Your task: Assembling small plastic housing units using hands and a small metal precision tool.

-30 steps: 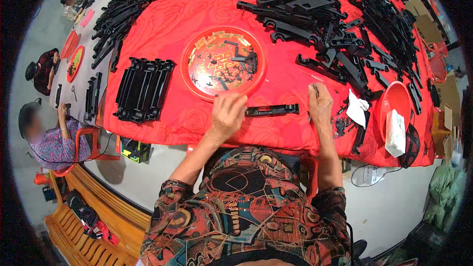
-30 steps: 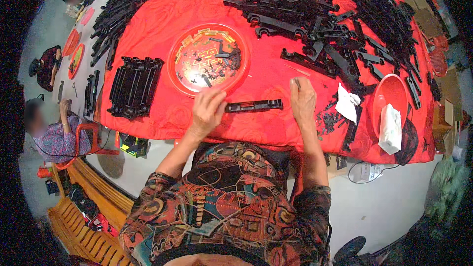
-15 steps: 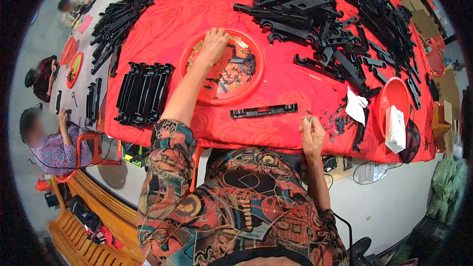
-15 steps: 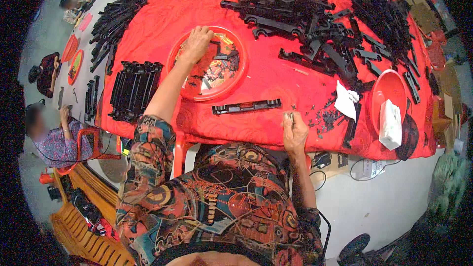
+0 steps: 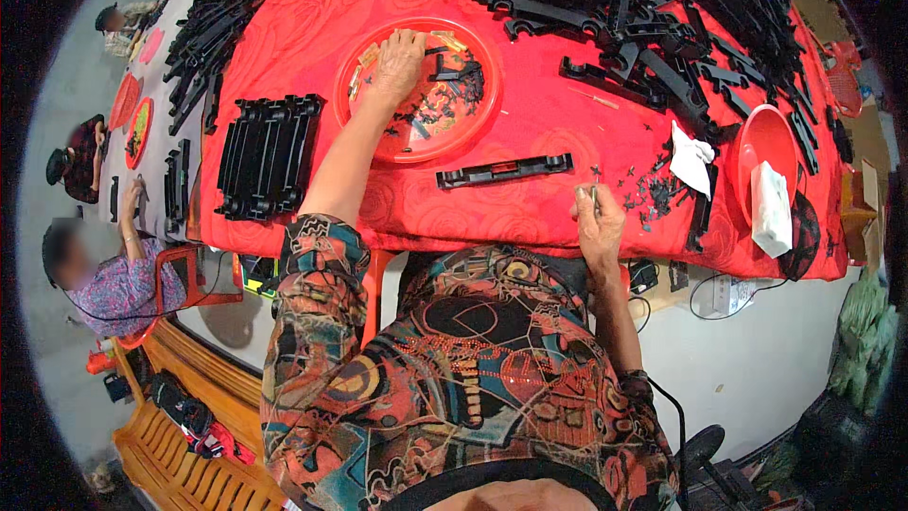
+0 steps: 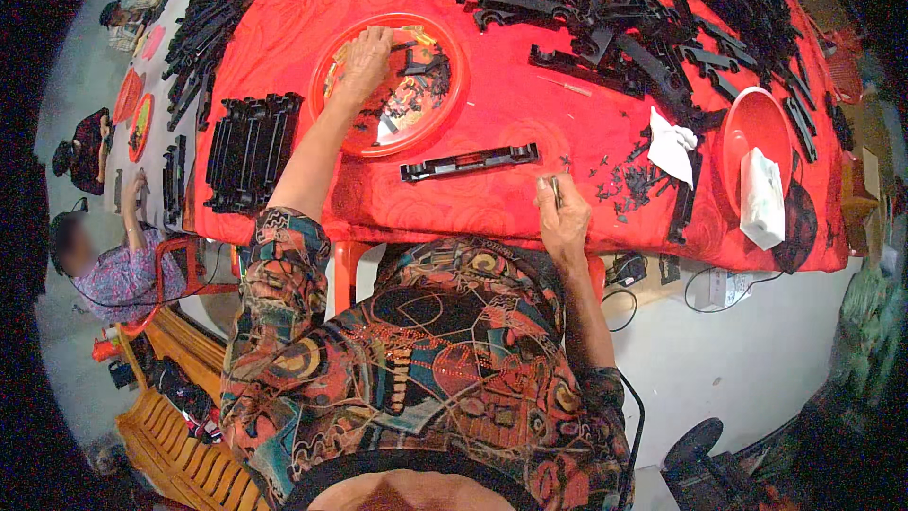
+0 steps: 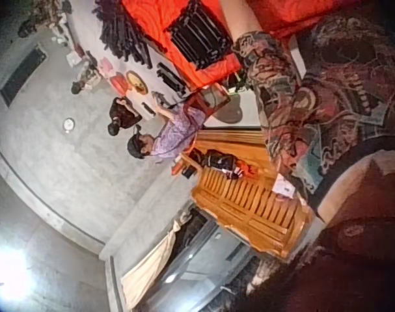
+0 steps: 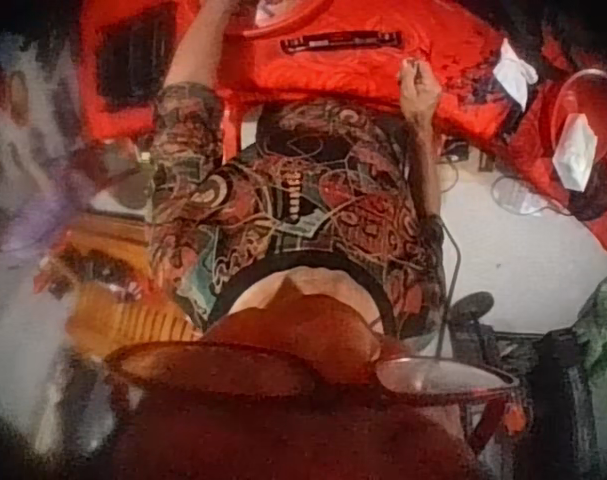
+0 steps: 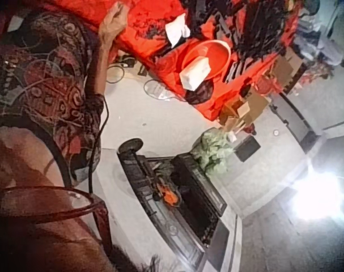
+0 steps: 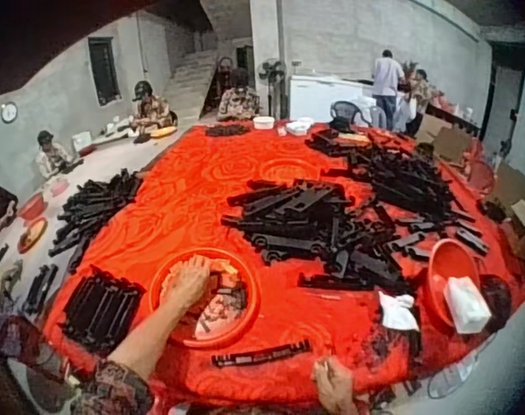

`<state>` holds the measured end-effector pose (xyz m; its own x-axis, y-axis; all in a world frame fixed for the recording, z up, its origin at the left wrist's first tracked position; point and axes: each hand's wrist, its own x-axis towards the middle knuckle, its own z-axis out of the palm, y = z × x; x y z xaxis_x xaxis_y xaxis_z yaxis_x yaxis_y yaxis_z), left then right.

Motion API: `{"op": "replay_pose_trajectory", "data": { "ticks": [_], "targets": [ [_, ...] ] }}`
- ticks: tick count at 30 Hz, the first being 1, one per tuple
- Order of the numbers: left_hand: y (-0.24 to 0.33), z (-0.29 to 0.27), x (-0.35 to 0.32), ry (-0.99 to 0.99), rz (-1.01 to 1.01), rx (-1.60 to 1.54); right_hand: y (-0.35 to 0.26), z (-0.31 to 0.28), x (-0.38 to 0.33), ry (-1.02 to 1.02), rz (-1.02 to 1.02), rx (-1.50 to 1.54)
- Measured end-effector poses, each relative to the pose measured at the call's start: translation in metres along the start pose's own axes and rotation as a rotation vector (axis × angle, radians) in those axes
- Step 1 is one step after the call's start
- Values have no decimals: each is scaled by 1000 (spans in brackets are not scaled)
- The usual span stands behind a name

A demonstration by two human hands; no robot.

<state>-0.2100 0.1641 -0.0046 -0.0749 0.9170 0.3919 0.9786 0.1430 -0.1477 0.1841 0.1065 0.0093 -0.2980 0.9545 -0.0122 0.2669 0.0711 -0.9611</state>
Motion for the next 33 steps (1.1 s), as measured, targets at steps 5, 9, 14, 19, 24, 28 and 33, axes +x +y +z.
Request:
{"op": "replay_pose_trajectory", "data": {
  "ticks": [5, 9, 14, 19, 24, 28, 33],
  "targets": [
    [-7, 10, 2, 51, 13, -24, -7, -3, -7, 18, -19, -7],
    [-2, -5, -6, 94, -138, -139, 3, -4, -3, 52, 8, -16],
    [65, -78, -36, 222, 18, -366, -12, 1, 3, 71, -23, 102],
    [146, -130, -106, 121, 208, -594, -38, 30, 3, -67, -39, 273],
    [167, -135, -122, 129, 177, -723, -38, 33, -3, -278, 49, 211],
    [168, -132, -129, 118, 168, -750, -35, 37, -9, -230, -8, 188],
    [167, -130, -134, 159, 128, -720, -33, 38, -8, -210, 51, 196]
  ]
}}
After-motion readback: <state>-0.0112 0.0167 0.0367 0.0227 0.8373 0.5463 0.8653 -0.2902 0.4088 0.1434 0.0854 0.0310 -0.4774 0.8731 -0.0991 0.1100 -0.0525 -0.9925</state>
